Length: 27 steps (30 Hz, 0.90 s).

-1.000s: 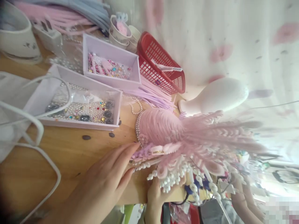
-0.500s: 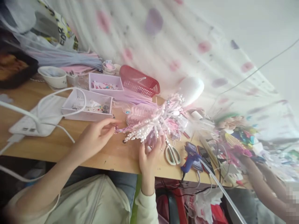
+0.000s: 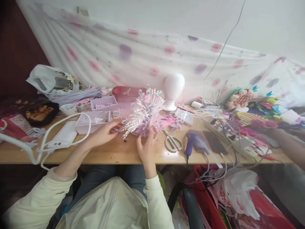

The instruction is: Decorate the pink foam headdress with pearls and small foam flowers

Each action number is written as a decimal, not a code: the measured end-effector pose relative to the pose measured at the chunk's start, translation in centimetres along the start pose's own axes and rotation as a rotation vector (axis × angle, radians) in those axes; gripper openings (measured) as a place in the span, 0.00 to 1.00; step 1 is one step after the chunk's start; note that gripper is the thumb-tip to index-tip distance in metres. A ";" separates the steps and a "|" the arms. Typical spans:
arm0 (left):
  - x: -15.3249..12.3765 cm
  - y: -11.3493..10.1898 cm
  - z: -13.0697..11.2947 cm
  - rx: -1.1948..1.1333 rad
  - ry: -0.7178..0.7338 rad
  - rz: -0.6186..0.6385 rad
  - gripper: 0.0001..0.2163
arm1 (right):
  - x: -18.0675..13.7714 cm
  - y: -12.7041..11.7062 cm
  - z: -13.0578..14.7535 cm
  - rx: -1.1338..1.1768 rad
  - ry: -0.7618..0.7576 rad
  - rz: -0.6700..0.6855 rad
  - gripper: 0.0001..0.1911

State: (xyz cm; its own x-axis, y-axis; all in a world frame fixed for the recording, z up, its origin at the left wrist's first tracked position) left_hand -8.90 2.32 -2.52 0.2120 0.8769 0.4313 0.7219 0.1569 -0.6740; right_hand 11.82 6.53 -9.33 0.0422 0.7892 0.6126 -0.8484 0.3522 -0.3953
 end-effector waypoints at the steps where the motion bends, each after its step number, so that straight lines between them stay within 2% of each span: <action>1: 0.2 0.2 -0.1 0.056 0.000 0.002 0.25 | 0.0 0.0 0.1 0.003 0.000 -0.007 0.29; 7: 0.7 0.9 -0.1 0.229 0.016 -0.017 0.17 | 0.1 -0.1 0.1 0.000 -0.040 0.016 0.28; 15: 0.8 0.3 -0.5 0.372 -0.013 0.071 0.16 | 0.2 -0.2 0.3 0.005 -0.026 0.007 0.26; 20: 1.0 -0.2 -0.9 0.269 -0.022 0.042 0.14 | 0.2 -0.2 0.3 0.009 -0.040 0.023 0.25; 24: 0.9 -0.4 -1.1 0.137 -0.038 -0.007 0.21 | 0.2 -0.1 0.0 0.032 -0.040 0.030 0.25; 27: 0.5 -0.2 -0.5 0.043 -0.103 -0.017 0.24 | 0.2 0.0 -0.2 0.028 -0.029 0.037 0.26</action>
State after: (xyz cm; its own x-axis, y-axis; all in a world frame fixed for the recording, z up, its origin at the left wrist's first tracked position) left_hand -8.62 2.48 -1.83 0.1295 0.9158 0.3802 0.6950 0.1896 -0.6935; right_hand 11.99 6.82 -9.33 -0.0051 0.7863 0.6178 -0.8636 0.3080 -0.3992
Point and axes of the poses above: each hand's wrist, its own x-axis towards the middle knuckle, its own y-axis out of the palm, z = x × y, the point moved 2 cm from there along x, towards the middle knuckle, and after that the axes turned 9 degrees about y, right-handed, at the moved point
